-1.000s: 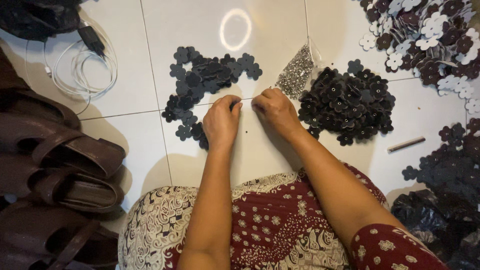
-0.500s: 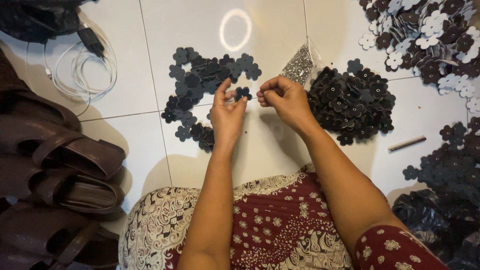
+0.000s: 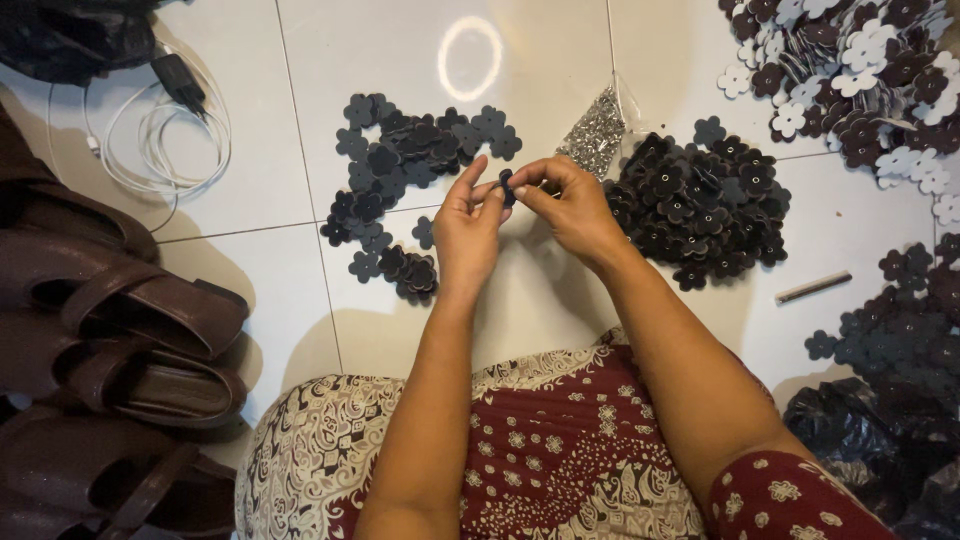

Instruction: The person sits on the floor and repeatedly picks up black flower-shaped pieces and small silver fasteners. They attach the fasteners to the center of each flower piece by hand and place the assembled units into a growing pile.

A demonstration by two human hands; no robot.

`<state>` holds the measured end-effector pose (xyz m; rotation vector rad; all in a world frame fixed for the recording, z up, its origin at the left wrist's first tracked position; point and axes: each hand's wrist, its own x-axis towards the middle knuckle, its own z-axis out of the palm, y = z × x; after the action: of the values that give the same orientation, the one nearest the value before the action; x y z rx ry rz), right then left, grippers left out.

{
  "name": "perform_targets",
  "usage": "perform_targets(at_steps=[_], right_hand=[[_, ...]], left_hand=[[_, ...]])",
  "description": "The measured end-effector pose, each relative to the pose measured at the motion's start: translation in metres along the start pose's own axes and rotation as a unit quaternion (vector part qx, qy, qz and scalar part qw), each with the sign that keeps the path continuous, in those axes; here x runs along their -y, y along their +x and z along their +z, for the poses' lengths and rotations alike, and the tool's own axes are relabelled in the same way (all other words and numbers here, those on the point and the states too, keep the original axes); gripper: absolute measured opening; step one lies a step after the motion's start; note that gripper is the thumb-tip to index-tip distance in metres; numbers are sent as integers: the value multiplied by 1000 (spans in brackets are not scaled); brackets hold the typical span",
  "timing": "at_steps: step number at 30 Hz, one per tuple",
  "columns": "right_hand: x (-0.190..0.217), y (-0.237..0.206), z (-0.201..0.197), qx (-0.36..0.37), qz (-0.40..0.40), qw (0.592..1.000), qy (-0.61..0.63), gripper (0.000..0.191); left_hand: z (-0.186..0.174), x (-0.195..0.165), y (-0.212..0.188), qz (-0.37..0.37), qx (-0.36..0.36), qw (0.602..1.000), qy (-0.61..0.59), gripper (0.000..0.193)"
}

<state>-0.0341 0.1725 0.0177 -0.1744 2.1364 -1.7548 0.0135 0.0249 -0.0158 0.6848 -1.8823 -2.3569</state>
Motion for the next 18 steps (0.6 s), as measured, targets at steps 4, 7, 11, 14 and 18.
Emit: perform_targets(at_steps=[4,7,11,14,18], right_hand=[[0,0,-1,-2,13,1000,-15,10],[2,1,-1,0,13,1000,-8,10],[4,0,-3,-1,22,999,-27,10],[2,0,-4,4,36,999,-13,10],[-5,3,-2,7,62,996,63,13]], left_hand=[[4,-3,-1,0,-2,1000,-1,49],[6,-8,-4,3,-7,1000,1,49],[7,-15,-8,6,-13,1000,13,48],[8,-19,-10,7,-11,1000,23,49],[12,-26,-14,21,-10,999,28,50]])
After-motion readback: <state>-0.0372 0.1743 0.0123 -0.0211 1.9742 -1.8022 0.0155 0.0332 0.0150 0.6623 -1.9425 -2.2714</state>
